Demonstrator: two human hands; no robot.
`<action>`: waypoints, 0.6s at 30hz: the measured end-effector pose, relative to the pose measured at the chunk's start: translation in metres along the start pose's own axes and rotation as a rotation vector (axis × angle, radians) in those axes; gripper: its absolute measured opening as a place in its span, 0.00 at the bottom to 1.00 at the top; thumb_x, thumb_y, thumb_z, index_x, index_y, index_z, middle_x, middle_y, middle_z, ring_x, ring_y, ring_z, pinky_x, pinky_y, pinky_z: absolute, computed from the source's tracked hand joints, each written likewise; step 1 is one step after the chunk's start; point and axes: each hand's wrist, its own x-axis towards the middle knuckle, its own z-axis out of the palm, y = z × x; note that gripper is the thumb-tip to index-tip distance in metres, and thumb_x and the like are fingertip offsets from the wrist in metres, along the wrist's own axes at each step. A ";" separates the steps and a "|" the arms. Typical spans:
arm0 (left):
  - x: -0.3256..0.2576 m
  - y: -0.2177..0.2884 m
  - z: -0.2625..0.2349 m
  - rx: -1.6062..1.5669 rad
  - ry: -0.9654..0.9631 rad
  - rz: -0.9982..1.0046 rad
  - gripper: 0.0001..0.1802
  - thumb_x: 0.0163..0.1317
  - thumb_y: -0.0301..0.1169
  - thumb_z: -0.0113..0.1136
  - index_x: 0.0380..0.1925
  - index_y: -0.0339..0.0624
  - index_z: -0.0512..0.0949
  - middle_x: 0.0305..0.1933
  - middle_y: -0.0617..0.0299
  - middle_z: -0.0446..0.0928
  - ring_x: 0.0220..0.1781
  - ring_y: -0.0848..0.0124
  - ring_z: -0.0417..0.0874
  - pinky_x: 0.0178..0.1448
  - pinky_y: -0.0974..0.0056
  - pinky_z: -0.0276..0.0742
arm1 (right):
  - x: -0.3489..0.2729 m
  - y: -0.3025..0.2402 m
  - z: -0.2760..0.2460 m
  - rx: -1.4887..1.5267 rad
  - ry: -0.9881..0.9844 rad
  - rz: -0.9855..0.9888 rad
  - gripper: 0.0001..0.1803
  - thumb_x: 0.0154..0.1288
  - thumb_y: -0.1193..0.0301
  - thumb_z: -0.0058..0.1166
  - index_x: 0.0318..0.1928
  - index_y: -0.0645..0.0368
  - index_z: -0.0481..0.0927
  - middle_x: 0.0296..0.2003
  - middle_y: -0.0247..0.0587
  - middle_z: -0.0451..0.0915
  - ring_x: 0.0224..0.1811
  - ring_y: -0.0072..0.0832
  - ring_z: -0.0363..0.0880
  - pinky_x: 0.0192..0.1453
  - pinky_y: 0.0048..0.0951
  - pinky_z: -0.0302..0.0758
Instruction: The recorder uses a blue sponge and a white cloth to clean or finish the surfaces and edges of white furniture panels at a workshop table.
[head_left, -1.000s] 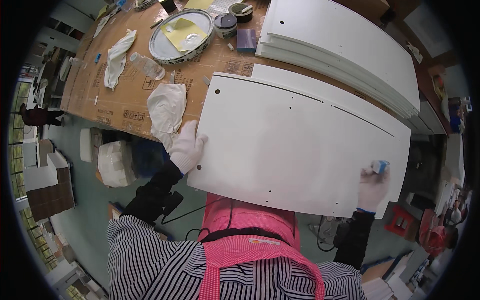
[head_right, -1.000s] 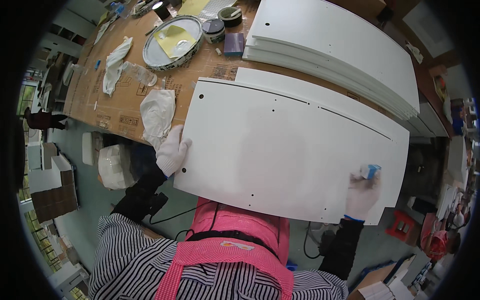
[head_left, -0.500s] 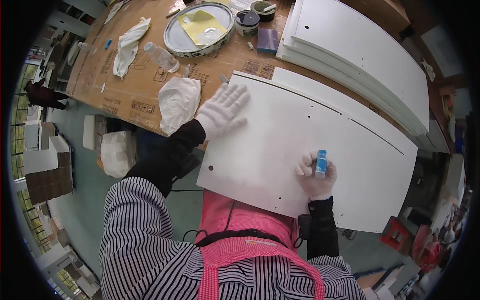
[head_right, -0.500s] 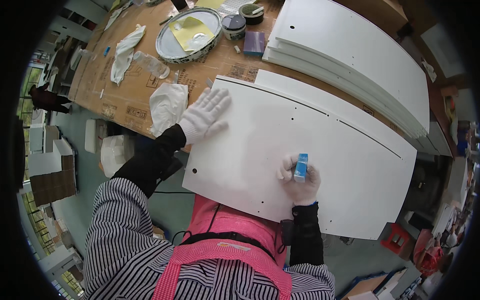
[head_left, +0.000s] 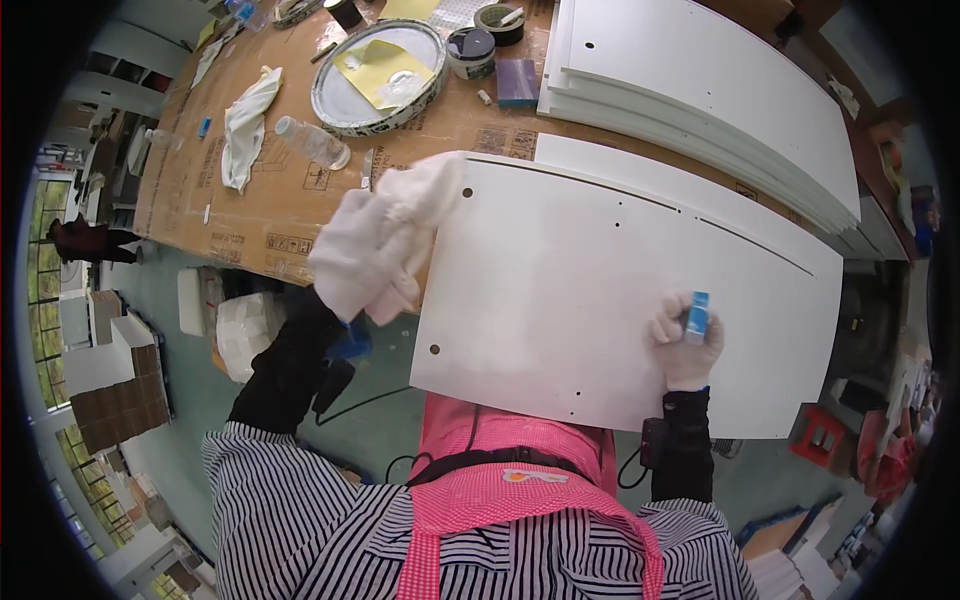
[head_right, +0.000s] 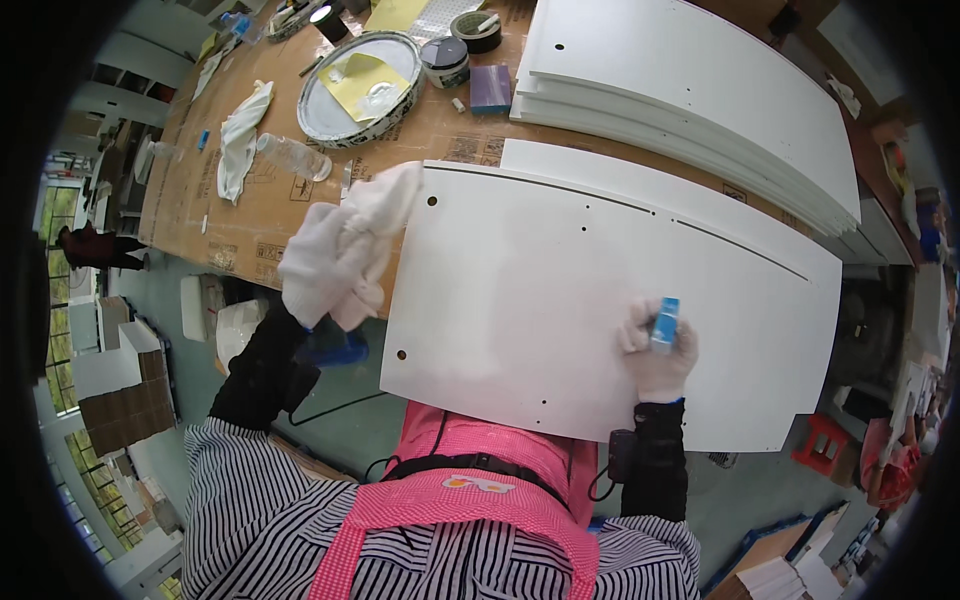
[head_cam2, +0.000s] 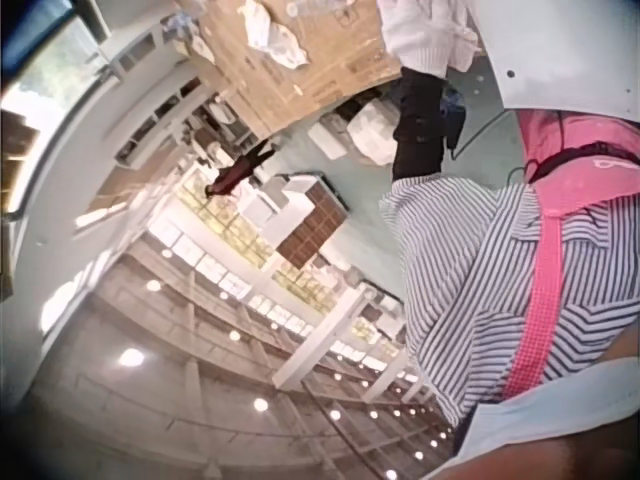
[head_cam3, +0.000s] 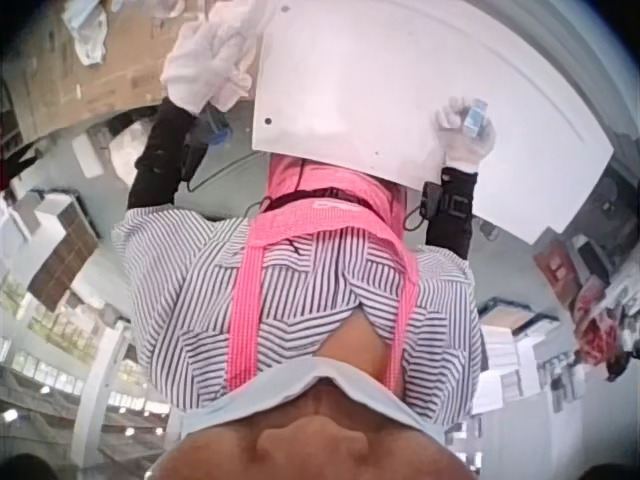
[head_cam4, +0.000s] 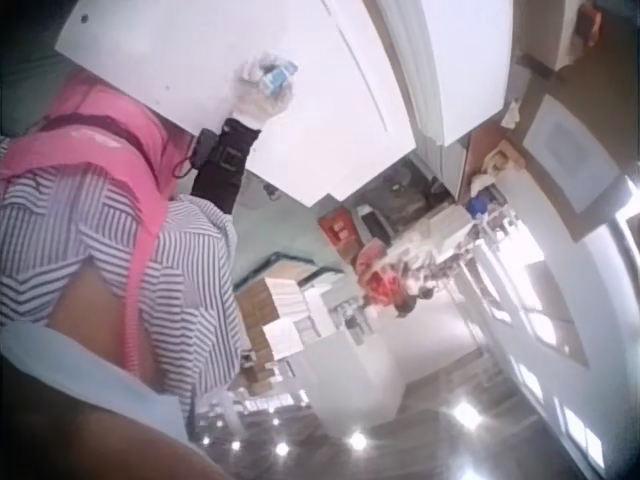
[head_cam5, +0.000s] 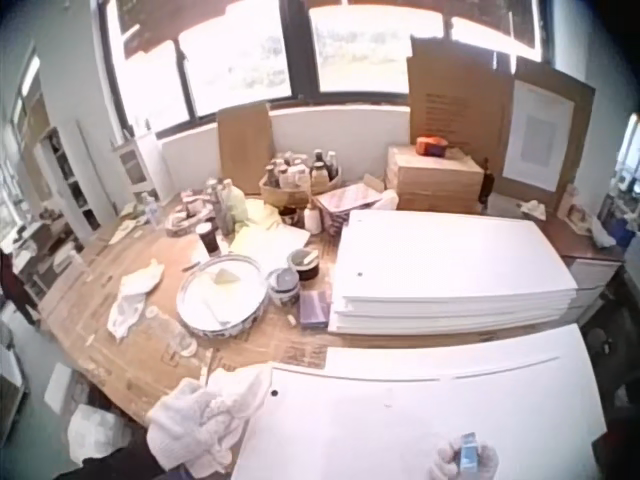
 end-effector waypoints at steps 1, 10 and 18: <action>0.003 0.027 -0.001 0.068 -0.072 0.124 0.17 0.65 0.39 0.66 0.50 0.43 0.81 0.54 0.50 0.77 0.49 0.47 0.85 0.52 0.48 0.82 | -0.003 -0.010 -0.004 0.000 -0.003 0.008 0.21 0.69 0.52 0.59 0.48 0.58 0.79 0.41 0.37 0.72 0.31 0.27 0.66 0.40 0.33 0.68; -0.008 0.064 0.110 0.204 -0.088 0.536 0.20 0.61 0.36 0.64 0.51 0.40 0.80 0.47 0.52 0.77 0.44 0.53 0.82 0.44 0.50 0.82 | -0.005 -0.019 -0.016 0.158 -0.066 -0.132 0.18 0.71 0.54 0.58 0.44 0.56 0.74 0.36 0.34 0.64 0.29 0.26 0.64 0.35 0.29 0.66; 0.032 0.029 0.091 0.028 -0.083 -0.082 0.14 0.65 0.39 0.63 0.44 0.43 0.75 0.44 0.44 0.78 0.41 0.47 0.86 0.42 0.47 0.83 | -0.005 -0.016 -0.012 0.158 0.001 -0.088 0.21 0.69 0.52 0.58 0.45 0.57 0.73 0.37 0.37 0.65 0.29 0.28 0.65 0.34 0.31 0.66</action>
